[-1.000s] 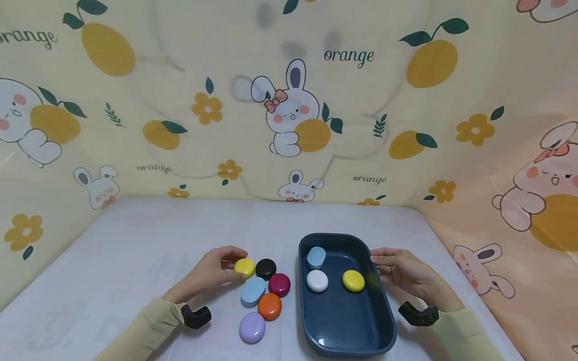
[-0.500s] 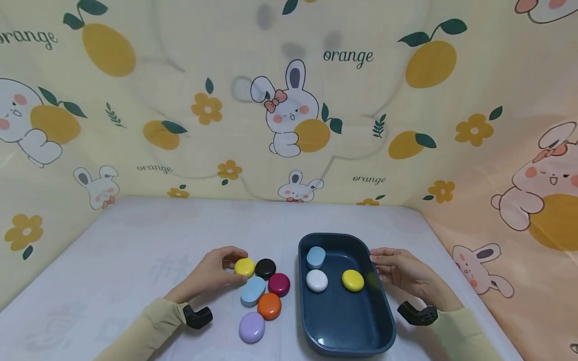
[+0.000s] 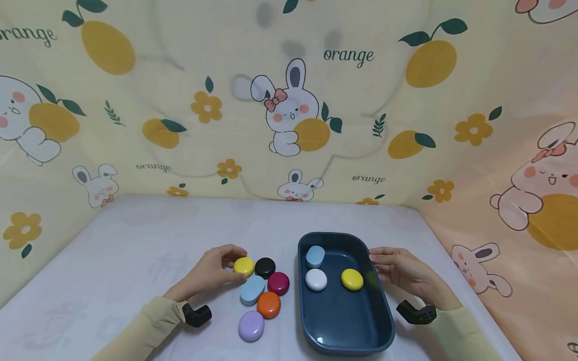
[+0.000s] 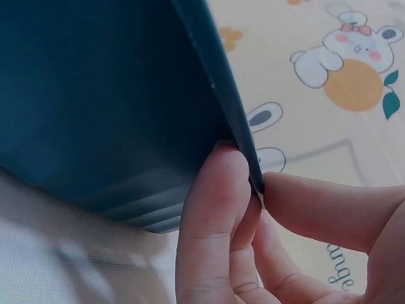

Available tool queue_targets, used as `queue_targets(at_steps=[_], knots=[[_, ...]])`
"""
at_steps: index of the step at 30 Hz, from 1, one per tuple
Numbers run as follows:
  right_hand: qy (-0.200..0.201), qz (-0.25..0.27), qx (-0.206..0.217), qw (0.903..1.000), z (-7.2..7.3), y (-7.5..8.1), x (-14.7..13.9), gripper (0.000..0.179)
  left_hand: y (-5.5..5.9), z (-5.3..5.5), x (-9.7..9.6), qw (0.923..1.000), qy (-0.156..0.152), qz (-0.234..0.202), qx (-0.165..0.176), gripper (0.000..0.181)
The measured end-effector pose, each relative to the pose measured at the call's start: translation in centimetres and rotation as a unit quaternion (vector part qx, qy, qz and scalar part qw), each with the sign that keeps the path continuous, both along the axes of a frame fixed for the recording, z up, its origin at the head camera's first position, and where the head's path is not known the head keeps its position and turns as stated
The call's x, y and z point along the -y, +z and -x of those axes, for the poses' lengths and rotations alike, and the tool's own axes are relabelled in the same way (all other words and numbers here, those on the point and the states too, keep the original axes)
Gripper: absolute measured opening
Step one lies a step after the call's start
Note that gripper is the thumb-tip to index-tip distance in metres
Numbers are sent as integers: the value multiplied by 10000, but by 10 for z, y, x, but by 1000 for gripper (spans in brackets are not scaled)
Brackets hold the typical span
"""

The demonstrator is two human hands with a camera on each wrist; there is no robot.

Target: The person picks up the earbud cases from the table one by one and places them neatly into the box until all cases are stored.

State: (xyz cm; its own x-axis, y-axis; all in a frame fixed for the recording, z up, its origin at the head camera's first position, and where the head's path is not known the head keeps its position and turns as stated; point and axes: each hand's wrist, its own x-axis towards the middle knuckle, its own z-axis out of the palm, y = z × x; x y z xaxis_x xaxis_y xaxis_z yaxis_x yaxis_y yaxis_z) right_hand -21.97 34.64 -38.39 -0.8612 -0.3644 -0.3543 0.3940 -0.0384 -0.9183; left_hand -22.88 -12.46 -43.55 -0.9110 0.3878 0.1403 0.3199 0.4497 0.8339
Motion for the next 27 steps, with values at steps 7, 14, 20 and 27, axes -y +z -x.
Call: queue_targets(at_steps=[7, 14, 20, 27], knots=[[25, 15, 4, 10000, 1, -1, -1, 19, 2, -1, -1, 10000, 72, -35, 37, 51], [166, 122, -32, 9998, -1, -1, -3, 20, 3, -1, -1, 9999, 160, -65, -3, 50], [269, 200, -68, 9994, -1, -2, -2, 21, 3, 0, -1, 9996, 252, -96, -52, 50], [274, 208, -50, 9994, 1, -2, -2, 21, 4, -1, 0, 9995, 285, -138, -68, 49]])
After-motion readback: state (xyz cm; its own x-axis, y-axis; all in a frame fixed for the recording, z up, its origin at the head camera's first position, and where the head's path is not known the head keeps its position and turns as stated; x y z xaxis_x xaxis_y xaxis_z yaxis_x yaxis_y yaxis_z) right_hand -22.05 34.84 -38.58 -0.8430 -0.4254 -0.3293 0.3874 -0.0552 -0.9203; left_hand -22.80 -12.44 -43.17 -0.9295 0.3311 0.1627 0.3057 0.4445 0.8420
